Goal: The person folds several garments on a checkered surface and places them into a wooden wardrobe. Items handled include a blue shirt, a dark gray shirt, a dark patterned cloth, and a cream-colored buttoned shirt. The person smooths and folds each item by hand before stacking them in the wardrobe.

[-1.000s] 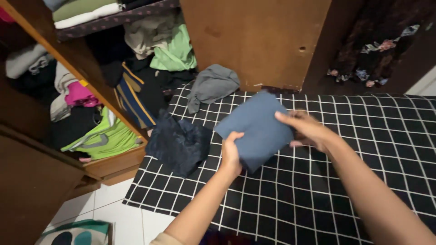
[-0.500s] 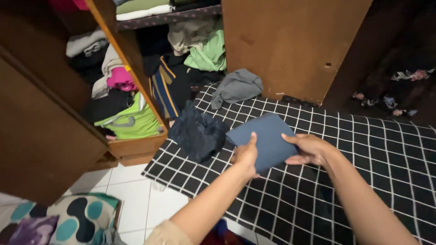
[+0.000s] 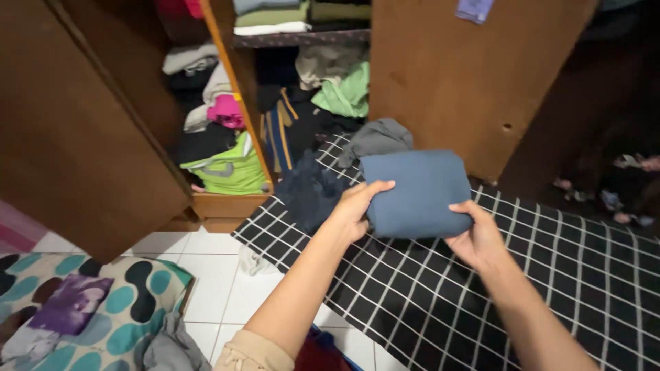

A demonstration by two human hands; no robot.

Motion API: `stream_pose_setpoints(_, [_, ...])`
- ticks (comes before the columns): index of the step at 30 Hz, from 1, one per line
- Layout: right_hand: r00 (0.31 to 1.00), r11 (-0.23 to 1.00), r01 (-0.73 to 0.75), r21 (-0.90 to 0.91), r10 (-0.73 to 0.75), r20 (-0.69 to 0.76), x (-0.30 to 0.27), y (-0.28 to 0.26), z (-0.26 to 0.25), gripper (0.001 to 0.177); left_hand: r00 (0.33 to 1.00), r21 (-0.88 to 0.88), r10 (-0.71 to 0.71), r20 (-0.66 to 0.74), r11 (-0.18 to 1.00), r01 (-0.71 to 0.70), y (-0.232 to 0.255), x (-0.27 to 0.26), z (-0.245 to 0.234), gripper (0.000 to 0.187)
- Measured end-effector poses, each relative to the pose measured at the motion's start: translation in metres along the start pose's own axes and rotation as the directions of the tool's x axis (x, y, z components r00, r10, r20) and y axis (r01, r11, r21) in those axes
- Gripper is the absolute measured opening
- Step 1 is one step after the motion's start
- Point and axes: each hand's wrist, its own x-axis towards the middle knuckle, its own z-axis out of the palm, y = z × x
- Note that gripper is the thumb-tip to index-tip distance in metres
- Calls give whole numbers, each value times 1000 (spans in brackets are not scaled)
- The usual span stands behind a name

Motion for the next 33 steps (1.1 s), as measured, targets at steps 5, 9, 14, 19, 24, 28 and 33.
stream_pose_setpoints(5, [997,971,61,-231,-47,65,-16,-16,97,69,976,147,208,57,966,-215,67,4,-30,58])
stream_pose_setpoints(9, [990,890,142,-434,-130,57,2,-20,181,68,916,390,375,143,829,-400,155,-2,-39,59])
stream_pose_setpoints(14, [983,820,176,-544,-173,57,22,-16,322,89,866,632,463,187,619,-467,257,58,-81,64])
stream_pose_setpoints(19, [916,668,355,-654,-390,98,165,11,409,78,732,690,645,219,428,-584,338,160,-132,43])
stream_pose_setpoints(24, [365,81,828,-555,-829,423,307,-23,487,56,340,592,902,266,125,-796,442,228,-124,39])
stream_pose_setpoints(28, [273,8,861,-509,-851,448,326,-41,570,31,192,548,940,283,6,-837,516,274,-99,39])
stream_pose_setpoints(33, [380,102,869,-485,-766,518,423,-52,606,15,183,924,969,166,-88,-373,564,388,-87,40])
